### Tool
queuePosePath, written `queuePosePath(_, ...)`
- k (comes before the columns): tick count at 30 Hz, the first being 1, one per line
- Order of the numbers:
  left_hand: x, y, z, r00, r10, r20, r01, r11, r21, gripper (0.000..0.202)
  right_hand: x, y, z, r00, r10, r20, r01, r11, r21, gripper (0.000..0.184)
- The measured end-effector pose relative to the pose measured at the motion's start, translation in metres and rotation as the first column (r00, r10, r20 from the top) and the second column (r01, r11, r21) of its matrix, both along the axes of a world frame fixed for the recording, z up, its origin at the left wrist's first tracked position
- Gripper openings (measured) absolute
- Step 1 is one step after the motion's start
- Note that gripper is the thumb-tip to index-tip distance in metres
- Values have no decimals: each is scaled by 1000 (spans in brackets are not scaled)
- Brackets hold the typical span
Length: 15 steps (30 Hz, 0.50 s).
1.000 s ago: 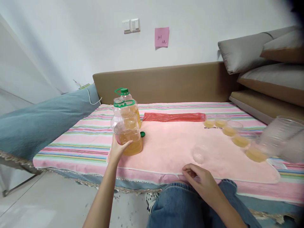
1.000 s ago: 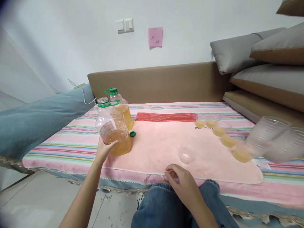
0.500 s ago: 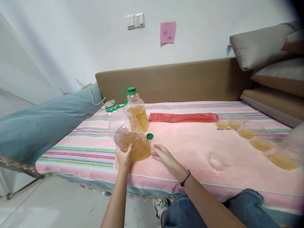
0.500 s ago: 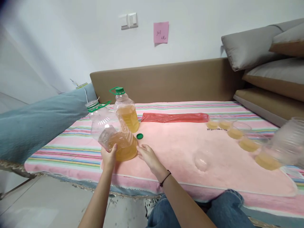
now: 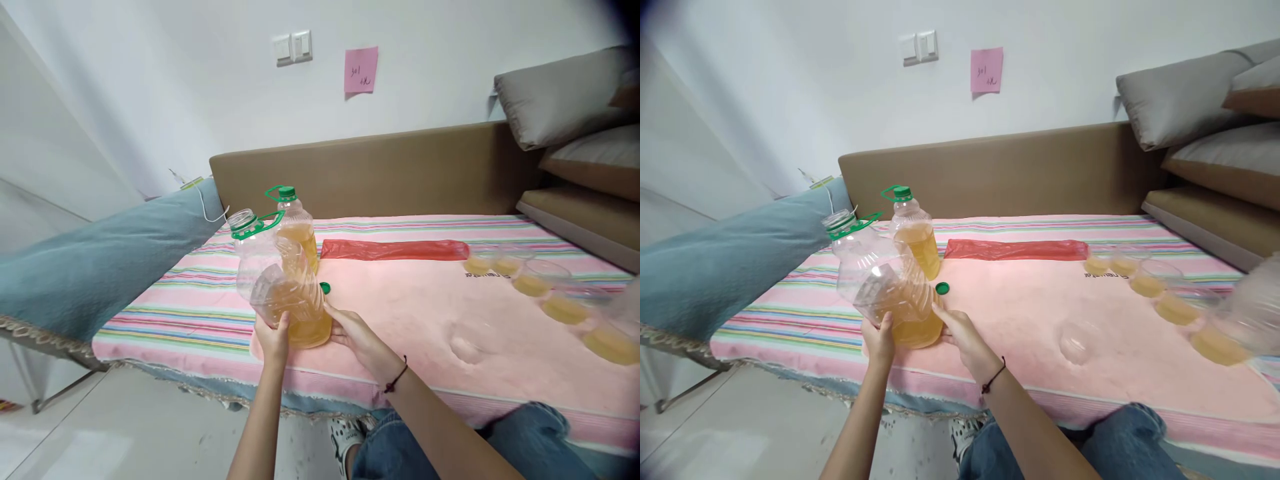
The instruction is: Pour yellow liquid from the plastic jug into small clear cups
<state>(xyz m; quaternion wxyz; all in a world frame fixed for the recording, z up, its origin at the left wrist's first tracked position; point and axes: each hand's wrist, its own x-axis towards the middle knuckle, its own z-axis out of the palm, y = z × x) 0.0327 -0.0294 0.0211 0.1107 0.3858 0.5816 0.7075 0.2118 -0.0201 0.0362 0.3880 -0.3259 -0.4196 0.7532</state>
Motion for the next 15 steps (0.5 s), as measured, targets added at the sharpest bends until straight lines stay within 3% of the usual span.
queuePosePath(6, 42, -26, 29, 999, -40, 35, 36, 994, 105, 58, 40, -47, 18, 966, -170, -194, 167, 985, -36, 52)
queuePosePath(10, 87, -46, 56, 975, -183, 125, 151, 961, 231, 54, 68, -90, 29, 899, -290, -330, 309, 951, 7, 52)
queuePosePath(13, 124, -64, 75, 937, -302, 175, 248, 929, 275, 52, 84, -118, 27, 854, -364, -372, 429, 897, 109, 68)
queuePosePath(15, 149, -76, 85, 898, -383, 219, 315, 904, 289, 55, 93, -131, 23, 822, -425, -380, 521, 831, 198, 87)
